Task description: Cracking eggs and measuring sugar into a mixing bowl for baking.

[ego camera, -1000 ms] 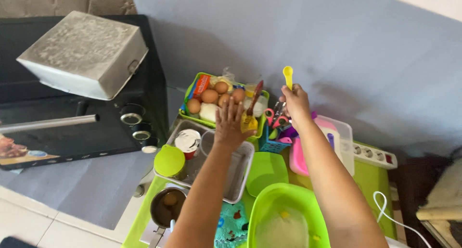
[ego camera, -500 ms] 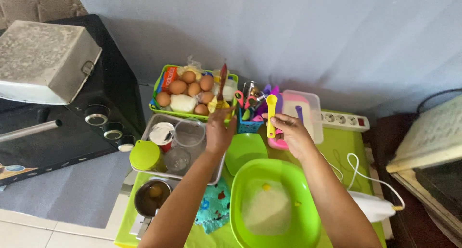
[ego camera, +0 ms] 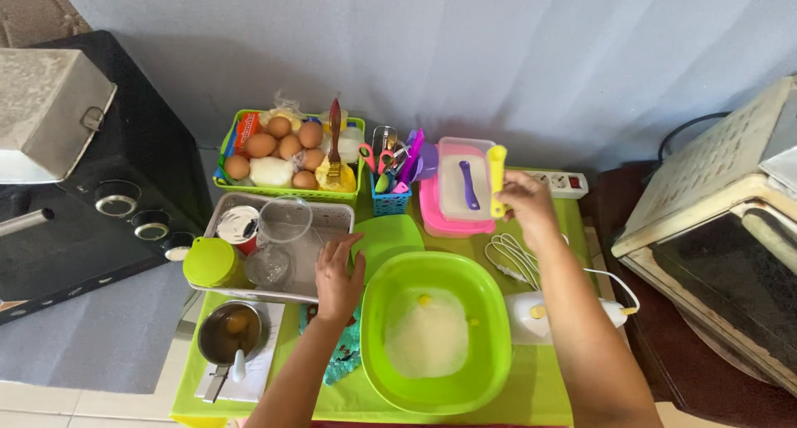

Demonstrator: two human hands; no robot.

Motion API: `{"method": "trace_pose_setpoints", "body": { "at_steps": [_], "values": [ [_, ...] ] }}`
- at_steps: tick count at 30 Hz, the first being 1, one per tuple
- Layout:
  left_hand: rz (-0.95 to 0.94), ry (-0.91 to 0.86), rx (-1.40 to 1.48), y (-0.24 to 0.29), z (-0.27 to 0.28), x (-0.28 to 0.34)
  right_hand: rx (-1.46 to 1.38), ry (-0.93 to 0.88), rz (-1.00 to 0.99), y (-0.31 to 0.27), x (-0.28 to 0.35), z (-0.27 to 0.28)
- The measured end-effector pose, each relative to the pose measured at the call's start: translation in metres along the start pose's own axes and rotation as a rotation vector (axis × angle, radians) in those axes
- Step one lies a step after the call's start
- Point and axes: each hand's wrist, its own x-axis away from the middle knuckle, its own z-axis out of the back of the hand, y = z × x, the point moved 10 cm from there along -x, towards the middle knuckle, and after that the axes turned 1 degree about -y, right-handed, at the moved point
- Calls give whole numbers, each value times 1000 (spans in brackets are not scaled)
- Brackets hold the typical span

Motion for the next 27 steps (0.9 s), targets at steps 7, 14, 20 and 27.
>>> {"method": "trace_pose_setpoints", "body": {
  "at_steps": [7,14,20,27],
  "values": [
    [-15,39,3,0,3,4,28,-83,56,17,0,-73],
    [71,79,87,-5,11,1,621,221,338,-4,-38,-36],
    [86,62,76,-10,8,3,998,318,226,35,-65,7],
    [101,42,87,-11,7,3,1118,315,244,25,-55,-8]
  ]
}}
